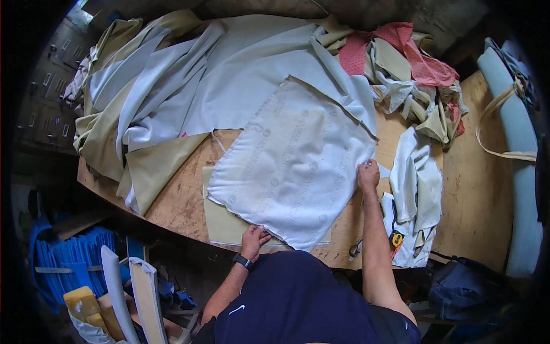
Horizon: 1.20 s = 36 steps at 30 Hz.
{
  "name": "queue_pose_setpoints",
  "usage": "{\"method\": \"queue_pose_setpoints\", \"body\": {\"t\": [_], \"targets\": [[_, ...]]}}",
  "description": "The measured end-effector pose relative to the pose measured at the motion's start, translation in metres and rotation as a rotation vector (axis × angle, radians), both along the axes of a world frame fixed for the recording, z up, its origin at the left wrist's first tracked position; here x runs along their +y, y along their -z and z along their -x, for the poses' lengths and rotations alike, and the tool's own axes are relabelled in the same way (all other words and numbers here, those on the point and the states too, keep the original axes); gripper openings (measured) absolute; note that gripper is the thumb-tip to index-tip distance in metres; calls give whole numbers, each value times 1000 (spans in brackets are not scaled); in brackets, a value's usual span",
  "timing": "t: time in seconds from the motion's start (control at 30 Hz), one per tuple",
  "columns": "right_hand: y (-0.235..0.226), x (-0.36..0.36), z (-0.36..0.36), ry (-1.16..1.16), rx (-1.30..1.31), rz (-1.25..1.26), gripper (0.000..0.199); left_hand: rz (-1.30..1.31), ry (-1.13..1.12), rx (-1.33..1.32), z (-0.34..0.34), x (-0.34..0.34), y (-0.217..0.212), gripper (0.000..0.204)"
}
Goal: Cutting and organizing fabric pieces on a workbench.
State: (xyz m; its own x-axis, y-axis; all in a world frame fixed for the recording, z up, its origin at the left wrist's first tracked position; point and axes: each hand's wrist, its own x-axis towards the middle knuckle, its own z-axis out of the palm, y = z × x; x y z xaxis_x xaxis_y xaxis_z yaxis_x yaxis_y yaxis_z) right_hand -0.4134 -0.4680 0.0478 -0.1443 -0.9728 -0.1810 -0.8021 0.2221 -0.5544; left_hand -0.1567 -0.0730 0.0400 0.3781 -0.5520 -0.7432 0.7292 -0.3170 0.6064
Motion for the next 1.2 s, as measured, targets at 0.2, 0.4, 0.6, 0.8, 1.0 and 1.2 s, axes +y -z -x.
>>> {"method": "queue_pose_setpoints", "body": {"t": [0.2, 0.4, 0.6, 0.8, 1.0, 1.2], "targets": [[-2, -2, -28, 417, -946, -256, 31, 69, -232, -289, -35, -8, -21, 18], [13, 45, -13, 272, -824, -23, 20, 45, -222, -767, -213, 13, -79, 28], [1, 144, 27, 148, -705, -63, 16, -363, -43, -1274, -359, 98, -84, 32], [4, 192, 30, -53, -552, -72, 19, -617, -57, -1502, -388, 130, -74, 32], [-30, 207, 16, -526, -308, 40, 21, -759, -365, -1687, -462, 203, -105, 37], [-38, 192, 15, -641, -194, -94, 24, -897, -648, -1779, -519, 239, -182, 38]]}}
